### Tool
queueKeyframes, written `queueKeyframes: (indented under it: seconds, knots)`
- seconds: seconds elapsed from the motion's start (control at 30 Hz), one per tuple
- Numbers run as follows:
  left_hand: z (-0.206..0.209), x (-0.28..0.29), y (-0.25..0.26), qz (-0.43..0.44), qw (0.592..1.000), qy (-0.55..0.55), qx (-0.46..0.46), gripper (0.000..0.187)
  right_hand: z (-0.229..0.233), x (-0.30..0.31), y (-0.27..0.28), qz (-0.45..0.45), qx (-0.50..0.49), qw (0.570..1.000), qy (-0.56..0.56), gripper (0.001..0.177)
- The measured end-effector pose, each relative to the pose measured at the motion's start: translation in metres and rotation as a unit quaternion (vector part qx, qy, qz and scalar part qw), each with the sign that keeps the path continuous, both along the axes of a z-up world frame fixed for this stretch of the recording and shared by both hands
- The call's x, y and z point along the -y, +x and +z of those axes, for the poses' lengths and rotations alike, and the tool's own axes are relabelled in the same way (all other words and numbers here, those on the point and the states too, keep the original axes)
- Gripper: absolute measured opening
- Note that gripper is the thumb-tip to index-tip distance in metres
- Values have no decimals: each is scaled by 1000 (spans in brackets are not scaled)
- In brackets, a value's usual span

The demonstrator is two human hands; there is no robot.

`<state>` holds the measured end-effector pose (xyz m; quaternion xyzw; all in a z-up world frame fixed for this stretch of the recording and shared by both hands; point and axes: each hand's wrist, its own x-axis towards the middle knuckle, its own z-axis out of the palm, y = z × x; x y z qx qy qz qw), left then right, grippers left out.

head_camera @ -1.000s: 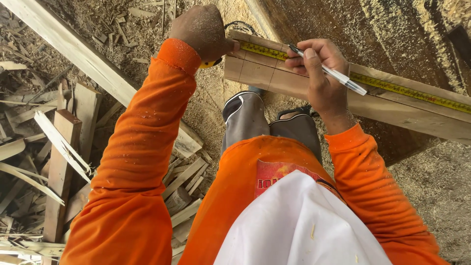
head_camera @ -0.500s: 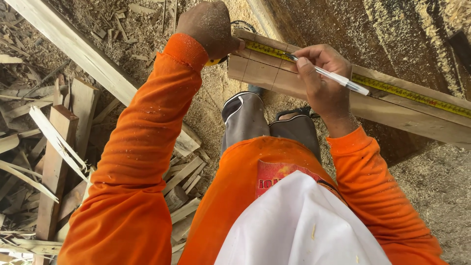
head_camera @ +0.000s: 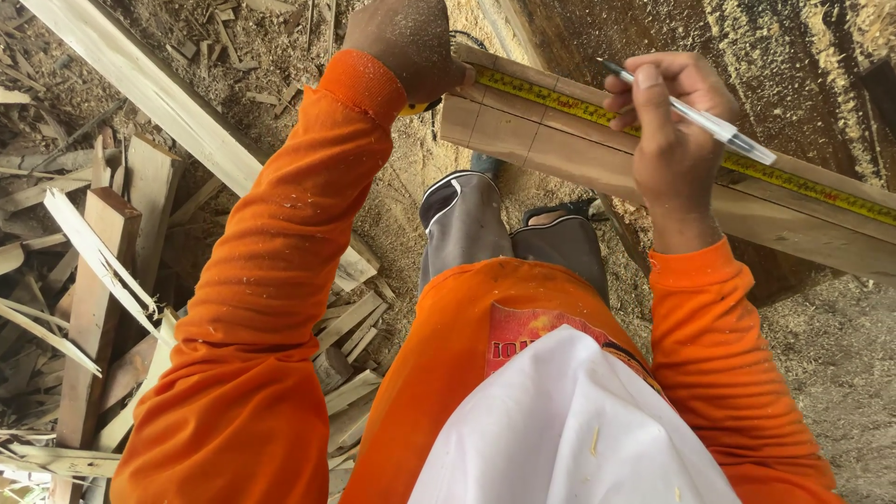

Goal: Measuring and marking wooden planks for carpentry using a tape measure, square ruler, and pen.

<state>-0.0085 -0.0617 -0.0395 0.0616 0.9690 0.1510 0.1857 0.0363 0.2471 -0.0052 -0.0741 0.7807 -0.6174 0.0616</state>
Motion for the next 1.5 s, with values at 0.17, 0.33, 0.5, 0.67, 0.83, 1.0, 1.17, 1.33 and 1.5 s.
queueKeyframes:
  seconds: [0.17,0.33,0.5,0.67,0.83,1.0,1.17,1.33,1.5]
  knots:
    - [-4,-1,-1,-1,1000,3,15,58,5,0,4,4,-7,1000,-19,12]
    - [-4,2,2,-3,1000,2,13,60,9,21,8,30,1,999,-17,12]
    - [-7,2,3,-9,1000,21,-7,57,7,41,6,79,17,997,11,16]
    - [-13,2,2,-8,999,19,-29,58,4,50,8,64,40,997,34,17]
    - [-13,2,0,-31,996,37,-75,59,5,51,6,58,30,997,32,16]
    - [-12,1,0,-2,1000,6,-2,58,4,52,7,56,29,997,41,16]
    - [-7,0,1,1,1000,11,-23,59,-4,42,2,51,49,997,20,15]
    - [11,-1,-1,20,997,-12,75,58,9,15,-5,-13,151,982,-110,14]
    - [6,2,-1,10,999,4,44,60,13,-7,-5,-20,135,981,-138,13]
